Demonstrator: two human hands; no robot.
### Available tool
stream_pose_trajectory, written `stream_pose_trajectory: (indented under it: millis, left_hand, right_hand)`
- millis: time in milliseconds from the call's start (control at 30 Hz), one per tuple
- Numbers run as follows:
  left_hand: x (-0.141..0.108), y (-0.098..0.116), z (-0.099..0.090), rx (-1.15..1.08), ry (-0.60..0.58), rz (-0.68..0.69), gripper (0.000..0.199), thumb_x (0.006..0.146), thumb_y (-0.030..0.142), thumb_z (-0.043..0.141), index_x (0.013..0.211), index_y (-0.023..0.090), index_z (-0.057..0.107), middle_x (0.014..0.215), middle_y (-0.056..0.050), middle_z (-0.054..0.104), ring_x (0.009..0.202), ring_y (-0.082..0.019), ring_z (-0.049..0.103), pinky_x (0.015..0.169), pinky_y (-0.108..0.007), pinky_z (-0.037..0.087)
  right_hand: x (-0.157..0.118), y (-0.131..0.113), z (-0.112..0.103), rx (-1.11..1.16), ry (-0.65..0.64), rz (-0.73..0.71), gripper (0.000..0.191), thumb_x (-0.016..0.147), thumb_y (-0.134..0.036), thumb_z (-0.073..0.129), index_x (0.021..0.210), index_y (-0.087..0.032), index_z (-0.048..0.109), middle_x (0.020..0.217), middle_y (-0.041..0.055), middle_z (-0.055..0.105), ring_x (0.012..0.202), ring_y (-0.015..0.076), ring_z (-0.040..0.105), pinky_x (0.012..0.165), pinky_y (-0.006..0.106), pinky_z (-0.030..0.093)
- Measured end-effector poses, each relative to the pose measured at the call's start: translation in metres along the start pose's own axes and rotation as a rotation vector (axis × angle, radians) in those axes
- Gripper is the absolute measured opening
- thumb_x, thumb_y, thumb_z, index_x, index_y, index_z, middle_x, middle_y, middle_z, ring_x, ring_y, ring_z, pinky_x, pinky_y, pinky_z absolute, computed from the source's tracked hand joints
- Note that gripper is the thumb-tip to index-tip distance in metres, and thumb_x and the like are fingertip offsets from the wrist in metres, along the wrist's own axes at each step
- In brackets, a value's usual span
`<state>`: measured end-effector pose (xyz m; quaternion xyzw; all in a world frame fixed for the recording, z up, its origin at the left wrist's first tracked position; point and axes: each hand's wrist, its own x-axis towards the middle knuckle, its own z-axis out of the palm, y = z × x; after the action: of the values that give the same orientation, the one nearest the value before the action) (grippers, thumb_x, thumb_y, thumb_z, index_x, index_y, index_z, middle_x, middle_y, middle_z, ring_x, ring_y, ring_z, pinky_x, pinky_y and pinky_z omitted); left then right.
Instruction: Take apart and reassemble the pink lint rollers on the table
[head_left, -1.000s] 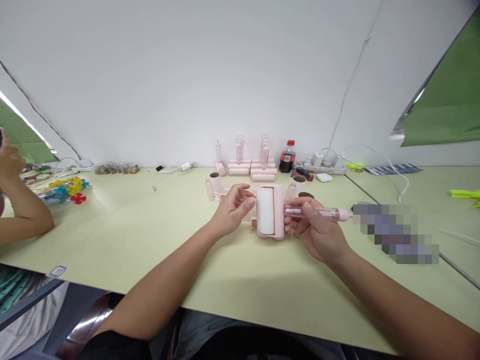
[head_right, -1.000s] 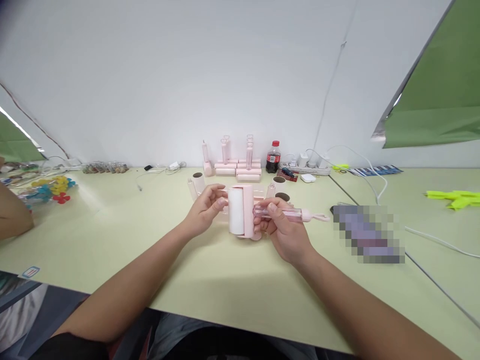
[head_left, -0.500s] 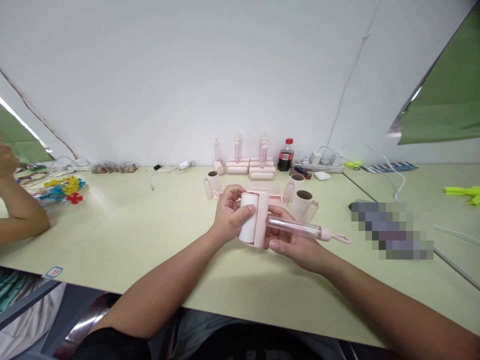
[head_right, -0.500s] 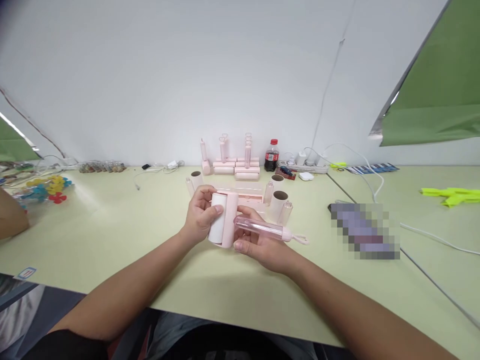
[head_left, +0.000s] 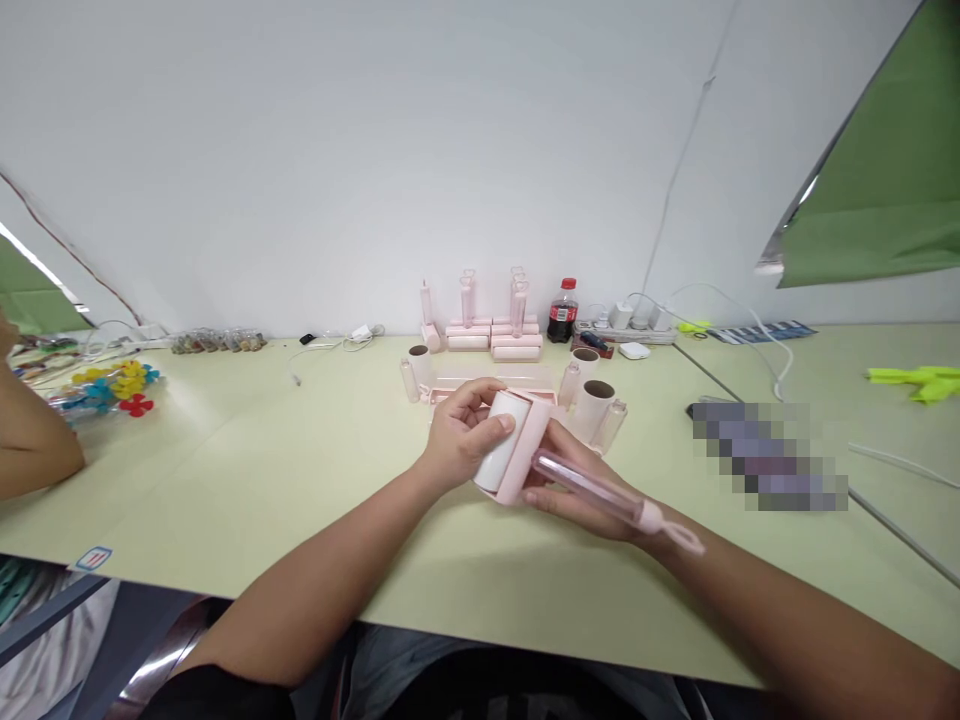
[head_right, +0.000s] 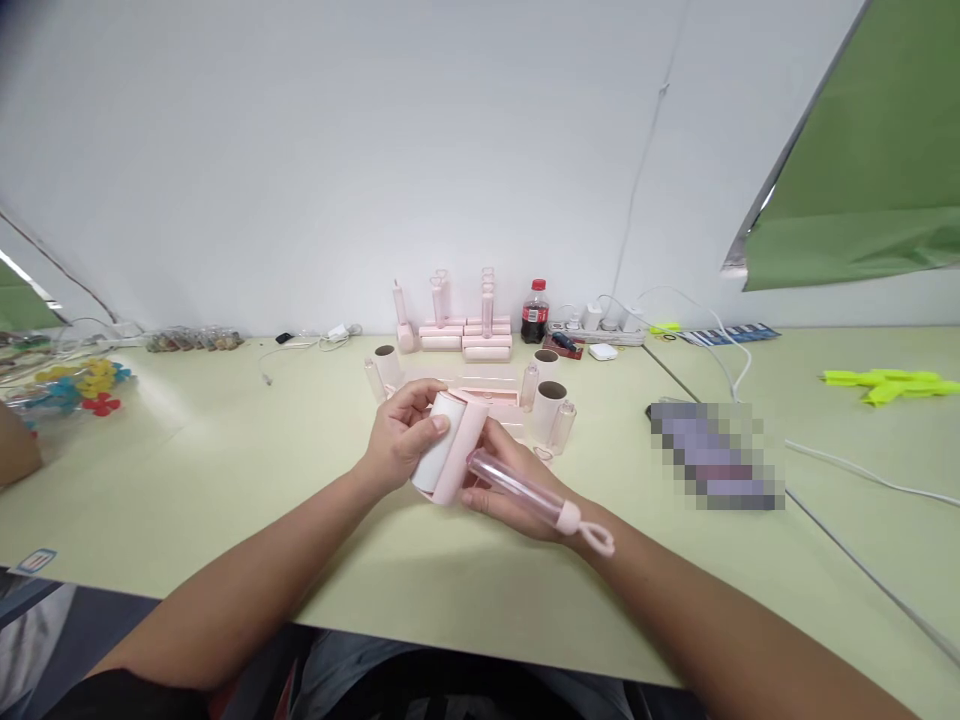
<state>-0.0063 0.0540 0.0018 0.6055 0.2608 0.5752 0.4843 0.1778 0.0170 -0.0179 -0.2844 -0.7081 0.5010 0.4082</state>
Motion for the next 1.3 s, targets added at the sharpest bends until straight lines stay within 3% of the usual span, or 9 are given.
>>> stream_pose_trajectory:
  millis: [133,200,300,433,633,767,1000,1167,1300]
  left_hand:
    - [0.003,0.009,-0.014,0.089,-0.208,0.004,0.039,0.077,0.038,0.071,0.111,0.021,0.065,0.105,-0.007,0.069,0.094,-0.022,0.063,0.080,-0.034,0.050]
    - [0.001,0.010,-0.017,0.194,-0.289,0.072,0.038,0.082,0.035,0.067,0.117,0.022,0.064,0.113,-0.009,0.068,0.101,-0.024,0.063,0.086,-0.036,0.049]
    - [-0.005,0.008,-0.010,0.412,-0.322,0.287,0.040,0.084,0.032,0.063,0.124,0.024,0.060,0.120,-0.010,0.066,0.105,-0.025,0.062,0.090,-0.040,0.048]
    - [-0.011,0.006,0.003,0.580,-0.335,0.496,0.050,0.079,0.034,0.068,0.127,0.023,0.055,0.115,-0.011,0.066,0.102,-0.026,0.062,0.089,-0.041,0.048]
    - [-0.015,0.001,0.006,0.706,-0.559,0.299,0.042,0.079,0.048,0.067,0.109,0.021,0.057,0.103,-0.009,0.068,0.091,-0.025,0.064,0.078,-0.035,0.049]
    - [-0.015,-0.007,0.003,0.787,-0.617,0.306,0.044,0.076,0.052,0.066,0.102,0.018,0.055,0.093,-0.008,0.065,0.081,-0.023,0.062,0.072,-0.033,0.048]
    - [-0.011,0.004,0.004,0.698,-0.701,0.439,0.028,0.085,0.039,0.060,0.102,0.018,0.054,0.093,-0.008,0.063,0.085,-0.020,0.059,0.079,-0.033,0.047]
    - [-0.011,0.010,0.005,0.558,-0.706,0.378,0.026,0.084,0.039,0.062,0.097,0.018,0.058,0.094,-0.008,0.065,0.085,-0.020,0.060,0.080,-0.032,0.047]
    - [-0.010,0.009,0.004,0.443,-0.716,0.241,0.033,0.082,0.039,0.067,0.105,0.017,0.059,0.097,-0.008,0.066,0.087,-0.020,0.061,0.079,-0.030,0.048]
  right_hand:
    - [0.001,-0.001,-0.010,0.035,0.063,0.002,0.037,0.092,-0.044,0.056,0.123,-0.024,0.054,0.086,0.0042,0.065,0.073,0.0186,0.063,0.066,0.034,0.054]
    - [0.001,-0.002,-0.012,0.106,0.125,-0.013,0.032,0.094,-0.048,0.050,0.116,-0.025,0.055,0.076,0.0021,0.062,0.067,0.0174,0.061,0.059,0.032,0.053]
    - [0.000,-0.009,-0.013,0.013,0.215,-0.122,0.035,0.087,-0.050,0.060,0.113,-0.026,0.056,0.088,0.0039,0.061,0.073,0.0180,0.061,0.060,0.032,0.052]
    - [-0.005,-0.022,-0.016,-0.418,0.248,-0.321,0.032,0.080,-0.034,0.073,0.108,-0.027,0.058,0.098,0.0058,0.057,0.087,0.0209,0.056,0.070,0.033,0.049]
    - [-0.009,-0.038,-0.018,-0.722,0.065,-0.348,0.026,0.079,-0.028,0.072,0.098,-0.025,0.055,0.086,0.0027,0.054,0.075,0.0179,0.051,0.063,0.030,0.043]
    - [-0.011,-0.047,-0.016,-0.806,-0.040,-0.270,0.023,0.079,-0.023,0.069,0.094,-0.023,0.052,0.084,0.0019,0.052,0.071,0.0149,0.049,0.059,0.026,0.040]
    - [-0.015,-0.056,-0.020,-0.787,-0.051,-0.263,0.024,0.077,-0.019,0.069,0.089,-0.022,0.048,0.082,-0.0002,0.050,0.069,0.0126,0.047,0.058,0.023,0.038]
    - [-0.015,-0.050,-0.021,-0.742,-0.050,-0.311,0.025,0.076,-0.017,0.068,0.088,-0.023,0.047,0.080,-0.0019,0.047,0.067,0.0115,0.045,0.058,0.023,0.036]
    - [-0.012,-0.041,-0.022,-0.707,-0.050,-0.295,0.024,0.077,-0.016,0.066,0.089,-0.023,0.047,0.082,-0.0014,0.047,0.068,0.0120,0.045,0.059,0.024,0.037]
